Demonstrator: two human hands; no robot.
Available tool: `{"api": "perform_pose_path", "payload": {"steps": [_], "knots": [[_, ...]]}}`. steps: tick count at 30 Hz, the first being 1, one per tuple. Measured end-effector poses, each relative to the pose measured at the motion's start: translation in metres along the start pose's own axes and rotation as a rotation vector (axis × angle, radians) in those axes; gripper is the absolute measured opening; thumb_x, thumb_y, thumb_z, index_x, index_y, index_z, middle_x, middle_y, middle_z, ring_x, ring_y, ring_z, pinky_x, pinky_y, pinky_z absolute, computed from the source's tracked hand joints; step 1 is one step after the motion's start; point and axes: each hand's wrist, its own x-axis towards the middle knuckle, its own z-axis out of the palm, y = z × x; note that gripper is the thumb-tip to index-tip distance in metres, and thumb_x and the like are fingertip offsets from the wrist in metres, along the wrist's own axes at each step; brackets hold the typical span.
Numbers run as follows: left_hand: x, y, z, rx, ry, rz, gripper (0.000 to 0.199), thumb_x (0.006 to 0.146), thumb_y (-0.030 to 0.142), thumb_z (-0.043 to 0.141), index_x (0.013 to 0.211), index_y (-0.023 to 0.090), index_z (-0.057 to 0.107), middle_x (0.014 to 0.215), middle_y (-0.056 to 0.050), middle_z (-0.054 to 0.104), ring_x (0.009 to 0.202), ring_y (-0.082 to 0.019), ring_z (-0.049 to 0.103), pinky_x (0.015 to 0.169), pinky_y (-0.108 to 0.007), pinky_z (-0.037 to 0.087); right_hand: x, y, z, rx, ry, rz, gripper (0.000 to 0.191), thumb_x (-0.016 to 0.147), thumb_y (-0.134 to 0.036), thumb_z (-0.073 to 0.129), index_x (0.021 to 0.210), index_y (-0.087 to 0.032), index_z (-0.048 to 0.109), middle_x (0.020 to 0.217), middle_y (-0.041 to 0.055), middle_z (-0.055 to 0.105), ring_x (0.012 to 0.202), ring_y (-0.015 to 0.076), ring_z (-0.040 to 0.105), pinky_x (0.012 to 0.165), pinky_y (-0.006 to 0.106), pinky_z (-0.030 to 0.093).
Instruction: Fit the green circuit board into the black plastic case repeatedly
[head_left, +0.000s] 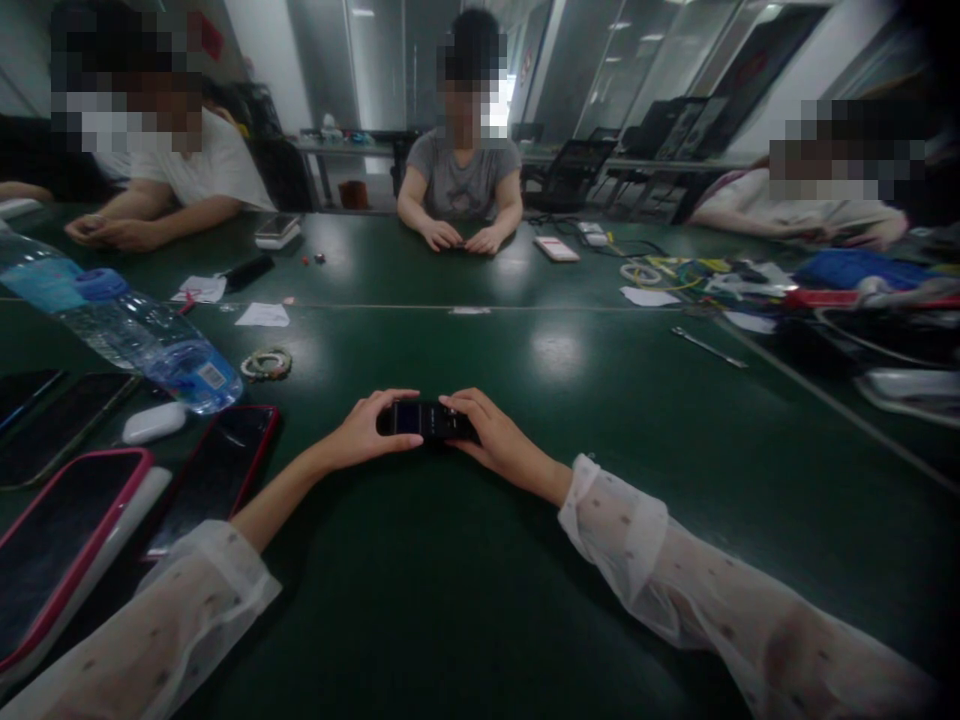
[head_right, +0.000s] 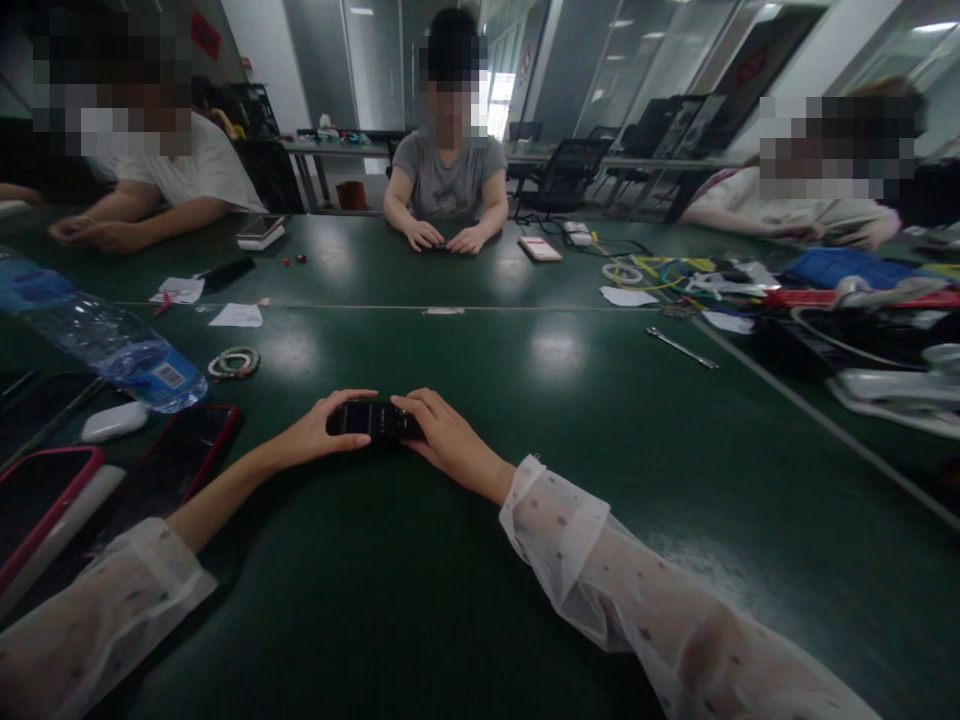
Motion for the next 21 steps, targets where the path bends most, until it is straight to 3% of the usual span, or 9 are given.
{"api": "perform_pose_path", "payload": {"steps": [10,21], "knots": [[0.000,-0.005,0.002,0.026,0.007,0.039,0.079,0.071,0.052,0.075,0.139,0.031,0.040,0.136,-0.010,0.047,0.122,-0.035,0.047,0.098,-0.054,0.040,0.000,0.001,-0.002,0.053,0.004,0.014,0.061,0.085,-0.016,0.063,0.137,-0.026,0.032,0.128,0.0099,0.047,0.118,0.0234,0.052,0.102,0.047,0.047],[0.005,-0.011,0.005,0.033,0.042,0.131,0.071,0.075,0.041,0.075,0.137,0.028,0.042,0.133,-0.011,0.052,0.119,-0.031,0.051,0.101,-0.054,0.037,0.001,0.006,0.000,0.119,0.031,0.036,0.063,0.084,-0.019,0.065,0.137,-0.027,0.033,0.125,0.0096,0.049,0.115,0.0240,0.053,0.101,0.049,0.047]]}}
